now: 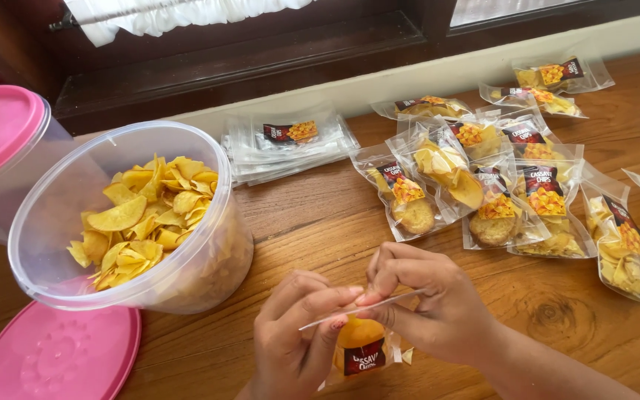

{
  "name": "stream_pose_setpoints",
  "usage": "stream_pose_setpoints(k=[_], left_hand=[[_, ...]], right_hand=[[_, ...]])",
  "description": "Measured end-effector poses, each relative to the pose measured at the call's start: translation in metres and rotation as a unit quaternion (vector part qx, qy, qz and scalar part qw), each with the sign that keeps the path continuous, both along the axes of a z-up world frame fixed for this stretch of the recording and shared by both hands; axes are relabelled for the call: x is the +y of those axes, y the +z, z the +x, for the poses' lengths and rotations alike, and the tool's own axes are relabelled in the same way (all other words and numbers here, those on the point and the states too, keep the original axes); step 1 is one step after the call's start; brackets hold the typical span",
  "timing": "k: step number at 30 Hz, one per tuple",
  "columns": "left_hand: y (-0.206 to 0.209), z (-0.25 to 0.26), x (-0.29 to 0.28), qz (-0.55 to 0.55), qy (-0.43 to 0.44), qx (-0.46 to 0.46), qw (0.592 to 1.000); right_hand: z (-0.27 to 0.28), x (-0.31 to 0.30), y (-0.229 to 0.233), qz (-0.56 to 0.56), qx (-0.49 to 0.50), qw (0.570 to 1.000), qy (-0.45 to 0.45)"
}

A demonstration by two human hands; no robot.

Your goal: Manually filling small plastic bags with chips from a large container on a wooden table.

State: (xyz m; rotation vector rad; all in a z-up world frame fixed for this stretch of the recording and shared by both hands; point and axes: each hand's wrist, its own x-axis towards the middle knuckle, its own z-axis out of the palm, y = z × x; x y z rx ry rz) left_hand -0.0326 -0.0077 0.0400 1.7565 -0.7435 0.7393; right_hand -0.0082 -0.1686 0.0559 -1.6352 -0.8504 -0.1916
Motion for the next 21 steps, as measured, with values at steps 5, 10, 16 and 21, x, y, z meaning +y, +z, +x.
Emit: stream_pose_setpoints(k=[5, 10, 16, 21], left_hand=[[0.003, -0.001, 0.0, 0.011, 0.032, -0.019, 0.999], [0.003, -0.001, 0.002, 0.008, 0.052, 0.015, 0.998], [0.004, 0.001, 0.006, 0.022, 0.04, 0.062, 0.997], [0.002, 0.003, 0.004, 0.058, 0.017, 0.06, 0.996]], right_hand=[[0.004, -0.004, -0.004, -0.032, 0.119, 0.992, -0.037], [0.01, -0.007, -0.01, 0.022, 0.13, 0.991, 0.003], [0.011, -0.007, -0.009, 0.022, 0.107, 0.994, -0.025], [0.011, -0.006, -0.002, -0.06, 0.129, 0.99, -0.004]])
